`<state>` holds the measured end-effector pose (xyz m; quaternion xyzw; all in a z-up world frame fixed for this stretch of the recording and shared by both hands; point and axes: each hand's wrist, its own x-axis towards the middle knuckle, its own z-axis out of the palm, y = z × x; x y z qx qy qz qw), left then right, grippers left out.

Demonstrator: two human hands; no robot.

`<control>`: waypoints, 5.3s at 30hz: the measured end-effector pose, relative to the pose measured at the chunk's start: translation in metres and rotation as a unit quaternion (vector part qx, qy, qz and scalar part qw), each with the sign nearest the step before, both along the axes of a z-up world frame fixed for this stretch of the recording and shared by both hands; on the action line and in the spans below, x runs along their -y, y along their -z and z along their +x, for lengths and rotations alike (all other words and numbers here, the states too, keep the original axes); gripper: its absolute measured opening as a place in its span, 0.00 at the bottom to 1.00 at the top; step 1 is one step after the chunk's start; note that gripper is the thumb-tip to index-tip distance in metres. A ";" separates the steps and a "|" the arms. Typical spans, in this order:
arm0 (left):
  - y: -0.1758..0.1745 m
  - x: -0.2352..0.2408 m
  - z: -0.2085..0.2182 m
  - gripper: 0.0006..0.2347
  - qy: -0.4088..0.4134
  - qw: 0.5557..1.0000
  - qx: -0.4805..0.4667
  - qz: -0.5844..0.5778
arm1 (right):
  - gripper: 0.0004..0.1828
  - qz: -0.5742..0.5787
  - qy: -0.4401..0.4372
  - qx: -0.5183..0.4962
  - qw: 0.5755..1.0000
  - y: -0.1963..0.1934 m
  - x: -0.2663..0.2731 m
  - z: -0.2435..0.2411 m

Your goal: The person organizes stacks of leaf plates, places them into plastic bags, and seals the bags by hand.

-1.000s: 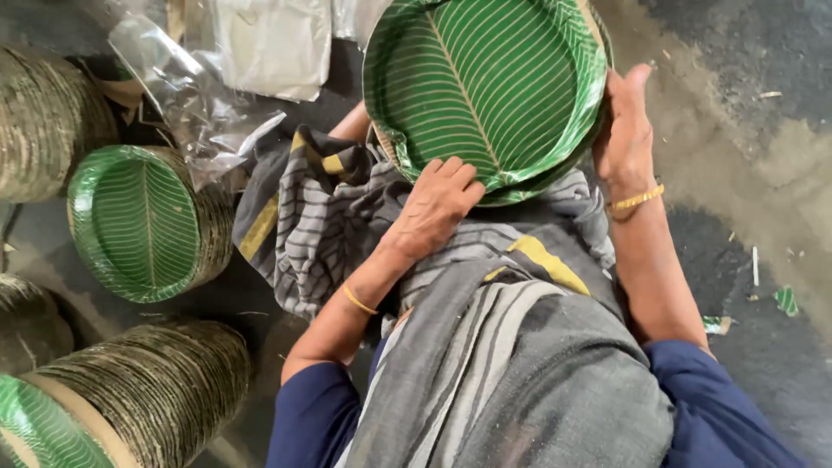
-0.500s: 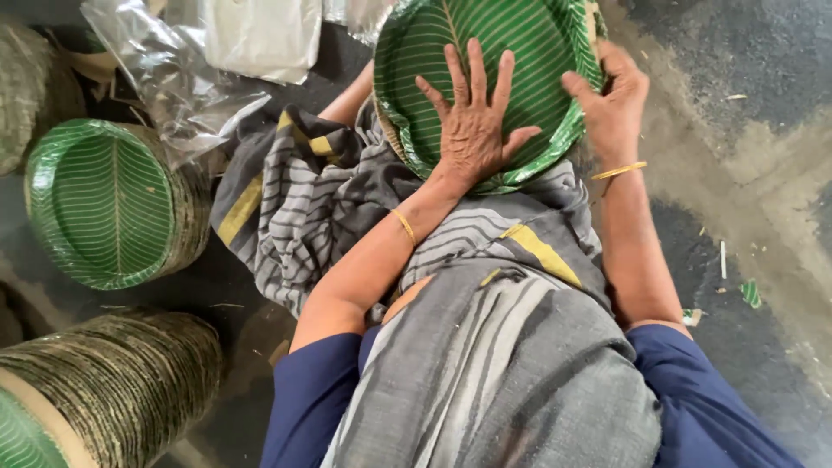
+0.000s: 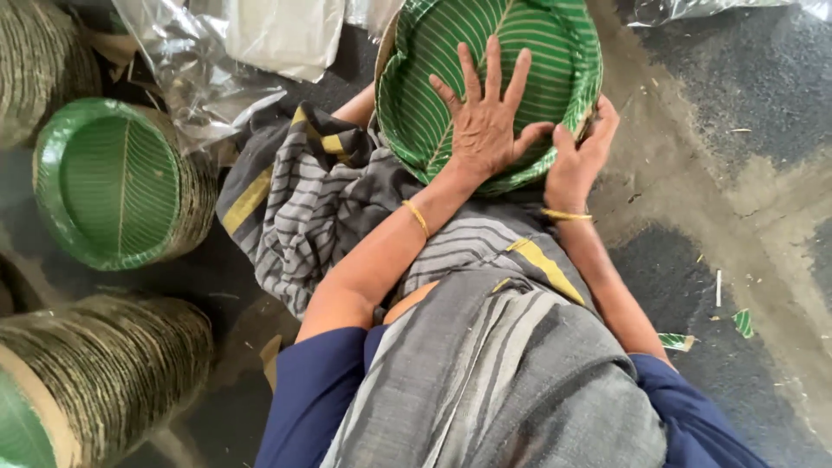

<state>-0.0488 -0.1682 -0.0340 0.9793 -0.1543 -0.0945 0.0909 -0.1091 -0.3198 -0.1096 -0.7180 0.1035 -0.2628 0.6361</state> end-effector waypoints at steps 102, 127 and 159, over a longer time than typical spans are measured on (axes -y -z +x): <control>0.003 -0.011 -0.007 0.44 0.076 0.996 0.029 -0.044 | 0.13 -0.203 -0.013 -0.102 0.974 -0.024 0.011 0.033; 0.017 -0.033 0.001 0.45 0.140 0.986 0.051 -0.075 | 0.11 -0.032 -0.184 0.018 0.982 0.015 0.060 0.158; 0.034 -0.094 -0.040 0.50 -0.126 0.984 0.074 -0.099 | 0.41 0.059 -0.415 -0.166 0.893 -0.071 0.003 0.040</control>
